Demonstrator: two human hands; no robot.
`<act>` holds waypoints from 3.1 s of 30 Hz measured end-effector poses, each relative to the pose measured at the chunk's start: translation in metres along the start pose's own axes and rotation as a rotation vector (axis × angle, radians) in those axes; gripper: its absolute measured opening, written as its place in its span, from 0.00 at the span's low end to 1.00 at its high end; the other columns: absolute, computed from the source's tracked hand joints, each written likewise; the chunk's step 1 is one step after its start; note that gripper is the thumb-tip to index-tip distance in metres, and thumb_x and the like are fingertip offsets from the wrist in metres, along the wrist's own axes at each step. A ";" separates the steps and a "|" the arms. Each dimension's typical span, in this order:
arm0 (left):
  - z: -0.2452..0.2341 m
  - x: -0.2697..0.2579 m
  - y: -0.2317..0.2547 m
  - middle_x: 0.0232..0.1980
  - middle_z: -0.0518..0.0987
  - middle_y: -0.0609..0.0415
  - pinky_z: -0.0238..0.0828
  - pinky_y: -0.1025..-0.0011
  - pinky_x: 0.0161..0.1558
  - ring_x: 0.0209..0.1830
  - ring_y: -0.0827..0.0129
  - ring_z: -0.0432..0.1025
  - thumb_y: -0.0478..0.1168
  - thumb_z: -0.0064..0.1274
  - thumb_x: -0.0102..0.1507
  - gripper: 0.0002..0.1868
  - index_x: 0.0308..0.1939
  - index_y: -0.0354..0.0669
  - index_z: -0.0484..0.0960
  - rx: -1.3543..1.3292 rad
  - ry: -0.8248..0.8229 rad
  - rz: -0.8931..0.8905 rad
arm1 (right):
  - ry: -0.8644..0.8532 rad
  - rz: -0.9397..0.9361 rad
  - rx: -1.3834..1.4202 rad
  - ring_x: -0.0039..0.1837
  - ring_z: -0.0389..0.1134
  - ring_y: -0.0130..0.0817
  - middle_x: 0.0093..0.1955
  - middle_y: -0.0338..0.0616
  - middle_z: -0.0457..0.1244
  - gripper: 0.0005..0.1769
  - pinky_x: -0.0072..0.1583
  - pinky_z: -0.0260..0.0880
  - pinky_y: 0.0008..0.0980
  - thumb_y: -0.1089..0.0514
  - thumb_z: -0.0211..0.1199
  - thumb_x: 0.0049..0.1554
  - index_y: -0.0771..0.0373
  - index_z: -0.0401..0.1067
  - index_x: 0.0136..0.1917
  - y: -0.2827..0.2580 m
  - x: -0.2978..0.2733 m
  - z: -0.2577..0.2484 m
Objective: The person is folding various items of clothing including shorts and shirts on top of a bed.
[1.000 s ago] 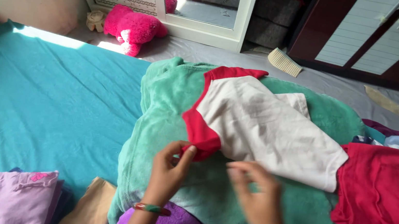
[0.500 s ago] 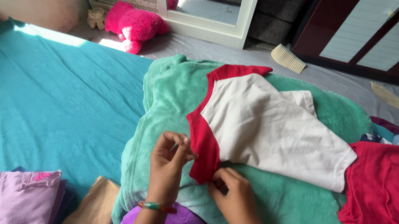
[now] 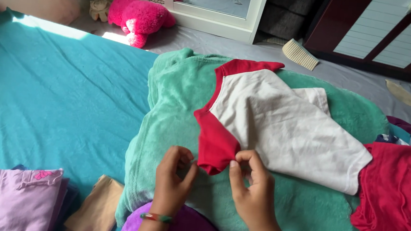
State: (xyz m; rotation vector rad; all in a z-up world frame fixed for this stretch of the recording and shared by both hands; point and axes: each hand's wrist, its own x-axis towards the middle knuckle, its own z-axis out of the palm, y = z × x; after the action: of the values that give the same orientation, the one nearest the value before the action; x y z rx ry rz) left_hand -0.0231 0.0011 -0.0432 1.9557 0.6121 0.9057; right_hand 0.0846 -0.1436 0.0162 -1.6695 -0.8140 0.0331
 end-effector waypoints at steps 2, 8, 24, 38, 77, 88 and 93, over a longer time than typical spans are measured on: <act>-0.002 -0.002 0.007 0.40 0.78 0.50 0.73 0.71 0.44 0.41 0.63 0.75 0.32 0.61 0.59 0.10 0.42 0.37 0.78 -0.100 -0.042 -0.039 | 0.001 -0.005 -0.001 0.37 0.67 0.23 0.37 0.38 0.67 0.04 0.40 0.69 0.25 0.63 0.64 0.57 0.66 0.71 0.45 -0.002 0.004 -0.002; 0.004 -0.001 0.034 0.42 0.81 0.48 0.68 0.70 0.48 0.44 0.61 0.75 0.32 0.63 0.54 0.19 0.47 0.33 0.77 -0.099 0.015 0.303 | -0.081 -0.002 0.112 0.39 0.66 0.22 0.40 0.38 0.65 0.04 0.42 0.68 0.24 0.63 0.64 0.60 0.65 0.72 0.47 0.016 0.000 0.003; 0.002 -0.013 0.057 0.43 0.80 0.47 0.74 0.66 0.38 0.39 0.56 0.77 0.30 0.62 0.49 0.18 0.42 0.41 0.77 0.193 0.188 0.482 | -0.044 0.148 0.241 0.42 0.64 0.18 0.40 0.35 0.67 0.07 0.45 0.66 0.20 0.57 0.55 0.66 0.63 0.66 0.53 0.028 0.003 0.010; 0.002 -0.019 0.043 0.42 0.79 0.50 0.74 0.65 0.39 0.39 0.57 0.77 0.29 0.58 0.48 0.14 0.38 0.40 0.78 0.141 0.161 0.195 | -0.190 -0.083 0.229 0.63 0.65 0.37 0.60 0.47 0.61 0.24 0.62 0.68 0.33 0.70 0.62 0.52 0.63 0.66 0.62 0.007 -0.018 0.014; -0.024 0.077 -0.022 0.34 0.73 0.58 0.63 0.68 0.36 0.33 0.75 0.65 0.44 0.50 0.74 0.09 0.44 0.42 0.78 -0.481 0.117 -0.293 | 0.282 0.387 -0.072 0.56 0.71 0.41 0.54 0.46 0.68 0.18 0.59 0.74 0.48 0.56 0.67 0.60 0.61 0.68 0.61 0.110 -0.006 -0.182; -0.053 0.060 0.010 0.35 0.81 0.60 0.68 0.81 0.33 0.30 0.83 0.70 0.37 0.43 0.70 0.13 0.55 0.40 0.79 -0.697 -0.024 -0.416 | 0.370 0.140 0.948 0.70 0.67 0.37 0.68 0.47 0.63 0.20 0.71 0.65 0.48 0.64 0.55 0.65 0.57 0.65 0.70 0.079 0.014 -0.141; -0.043 0.051 -0.001 0.26 0.72 0.60 0.54 0.74 0.24 0.22 0.80 0.59 0.39 0.47 0.71 0.13 0.55 0.42 0.83 -0.159 0.039 -0.443 | 0.221 0.272 0.511 0.62 0.67 0.31 0.66 0.45 0.64 0.23 0.59 0.69 0.35 0.65 0.57 0.61 0.63 0.63 0.69 0.114 0.035 -0.126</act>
State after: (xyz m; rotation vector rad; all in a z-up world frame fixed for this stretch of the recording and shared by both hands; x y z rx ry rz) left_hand -0.0254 0.0596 -0.0105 1.5763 0.9215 0.6899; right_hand 0.2222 -0.2373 -0.0335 -1.2568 -0.3650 0.2235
